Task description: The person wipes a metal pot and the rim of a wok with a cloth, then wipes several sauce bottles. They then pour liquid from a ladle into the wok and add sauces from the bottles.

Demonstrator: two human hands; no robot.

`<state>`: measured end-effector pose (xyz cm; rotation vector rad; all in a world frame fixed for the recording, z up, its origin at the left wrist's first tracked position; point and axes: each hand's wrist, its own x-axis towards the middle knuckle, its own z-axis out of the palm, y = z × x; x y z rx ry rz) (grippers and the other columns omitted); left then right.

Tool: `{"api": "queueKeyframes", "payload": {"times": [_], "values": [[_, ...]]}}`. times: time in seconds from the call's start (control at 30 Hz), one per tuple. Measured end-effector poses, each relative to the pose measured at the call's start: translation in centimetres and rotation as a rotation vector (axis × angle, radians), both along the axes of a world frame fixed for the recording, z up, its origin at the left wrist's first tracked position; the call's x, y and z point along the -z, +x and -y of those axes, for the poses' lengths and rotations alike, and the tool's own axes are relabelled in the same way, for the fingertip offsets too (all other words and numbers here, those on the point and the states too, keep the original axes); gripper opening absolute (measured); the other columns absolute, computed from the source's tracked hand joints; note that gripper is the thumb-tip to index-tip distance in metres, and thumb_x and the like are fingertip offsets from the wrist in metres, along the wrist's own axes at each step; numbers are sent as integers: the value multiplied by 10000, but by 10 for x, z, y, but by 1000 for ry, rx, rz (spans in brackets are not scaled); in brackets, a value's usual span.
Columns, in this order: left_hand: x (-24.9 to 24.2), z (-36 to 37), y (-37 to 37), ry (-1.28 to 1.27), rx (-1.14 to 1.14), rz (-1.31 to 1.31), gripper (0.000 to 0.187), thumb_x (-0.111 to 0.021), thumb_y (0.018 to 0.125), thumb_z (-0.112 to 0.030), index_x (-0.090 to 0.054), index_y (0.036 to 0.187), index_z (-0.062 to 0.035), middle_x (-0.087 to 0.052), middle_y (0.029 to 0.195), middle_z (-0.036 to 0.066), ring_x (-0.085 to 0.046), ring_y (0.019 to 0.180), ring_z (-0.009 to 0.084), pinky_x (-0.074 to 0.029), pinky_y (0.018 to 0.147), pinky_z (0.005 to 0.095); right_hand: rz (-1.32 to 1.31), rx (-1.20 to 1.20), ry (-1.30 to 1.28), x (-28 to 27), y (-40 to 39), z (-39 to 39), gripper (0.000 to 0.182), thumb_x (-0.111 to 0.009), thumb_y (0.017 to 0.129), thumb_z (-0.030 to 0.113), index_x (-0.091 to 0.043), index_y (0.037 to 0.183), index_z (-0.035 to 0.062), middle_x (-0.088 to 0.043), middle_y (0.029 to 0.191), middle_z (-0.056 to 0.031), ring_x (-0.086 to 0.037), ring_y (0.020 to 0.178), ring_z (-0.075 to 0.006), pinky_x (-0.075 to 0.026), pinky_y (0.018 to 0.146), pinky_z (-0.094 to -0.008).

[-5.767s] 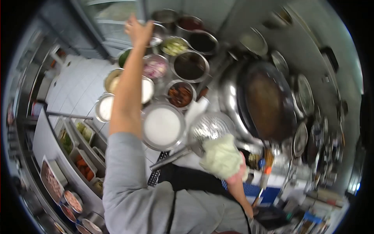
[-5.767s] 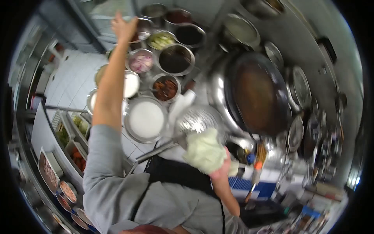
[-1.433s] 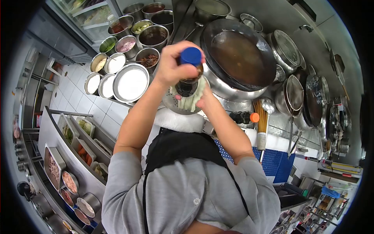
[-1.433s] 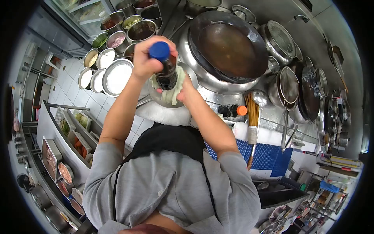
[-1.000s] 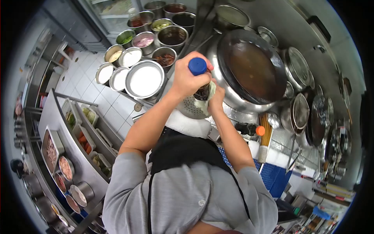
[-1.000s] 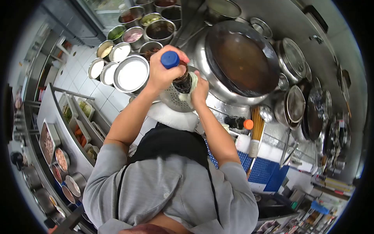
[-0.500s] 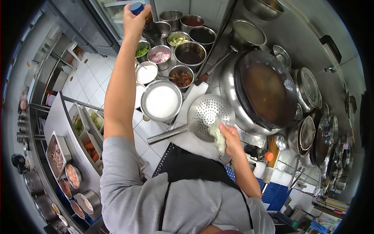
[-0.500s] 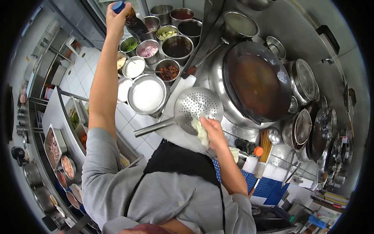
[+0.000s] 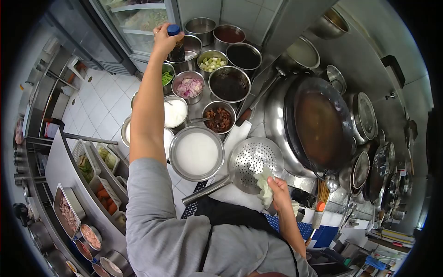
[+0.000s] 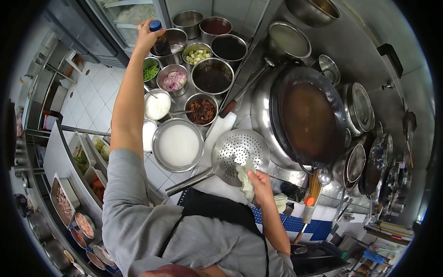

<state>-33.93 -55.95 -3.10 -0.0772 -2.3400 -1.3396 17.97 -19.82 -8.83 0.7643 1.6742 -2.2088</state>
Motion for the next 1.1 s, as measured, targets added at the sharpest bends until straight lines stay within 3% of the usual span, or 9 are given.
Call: {"api": "queueKeyframes", "payload": {"times": [0.07, 0.17, 0.2, 0.33, 0.43, 0.57, 0.8, 0.9, 1.1], "values": [[2, -3, -1, -143, -94, 80, 621, -861, 701, -282, -637, 1244, -79, -409, 1331, 189, -523, 1205, 354, -444, 1036, 387, 21, -11, 15, 5, 1, 0, 311, -606, 1006, 269, -699, 1053, -25, -733, 905, -74, -669, 711, -108, -546, 662, -270], [45, 16, -28, -83, 50, 228, 624, -859, 662, -270, -651, 1237, -151, -222, 1568, 269, -299, 1392, 490, -311, 1147, 492, 54, 9, 21, 2, -2, 6, 285, -621, 1000, 256, -700, 1026, -16, -720, 881, -55, -642, 704, -85, -522, 639, -249], [52, 19, -27, -86, 30, 236, 599, -849, 632, -227, -653, 1182, -96, -408, 1468, 251, -461, 1297, 427, -396, 1082, 445, 61, 25, 22, -1, -4, 9, 272, -629, 996, 250, -701, 1013, -12, -714, 872, -44, -629, 705, -72, -508, 632, -237], [59, 36, -37, 147, 169, 278, 657, -851, 592, -229, -589, 1151, -7, -649, 1109, 183, -662, 937, 278, -512, 869, 340, 50, 28, -4, -9, -6, 12, 288, -622, 999, 250, -688, 1057, -24, -715, 904, -62, -647, 721, -95, -543, 647, -260], [44, 31, -37, 85, 37, 175, 835, -887, 554, -271, -524, 1260, -11, -646, 1150, 188, -653, 1018, 280, -505, 909, 352, 51, 39, -13, -16, -6, 15, 303, -619, 1000, 253, -680, 1086, -31, -714, 922, -72, -652, 718, -108, -561, 641, -277], [-7, 11, -46, -413, -163, 295, 1051, -824, 626, -583, -425, 1407, -3, -612, 1311, 226, -600, 1206, 385, -469, 1019, 436, 45, 55, -14, -19, -4, 18, 308, -620, 1000, 255, -681, 1085, -34, -711, 915, -73, -648, 700, -109, -562, 628, -279], [-19, 1, -72, -775, -81, 352, 540, -746, 814, -416, -667, 1220, -69, -665, 1224, 214, -630, 1157, 377, -495, 981, 465, 52, -15, 102, 3, 12, 6, 330, -606, 1004, 266, -686, 1089, -42, -727, 938, -94, -685, 753, -143, -581, 676, -302], [-9, 4, -89, -903, 75, 245, 516, -770, 776, -360, -667, 1195, -77, -702, 1086, 212, -660, 1043, 403, -525, 890, 463, 56, 92, 49, -3, 10, 12, 287, -646, 985, 259, -703, 1042, -16, -707, 876, -41, -621, 695, -77, -529, 626, -246], [-7, -5, -83, -801, 350, 124, 519, -761, 806, -347, -660, 1215, -43, -684, 1150, 224, -640, 1111, 382, -499, 954, 468, 65, 52, 70, -8, 1, 14, 295, -639, 989, 256, -695, 1080, -18, -706, 905, -46, -622, 708, -76, -528, 643, -247]]}}
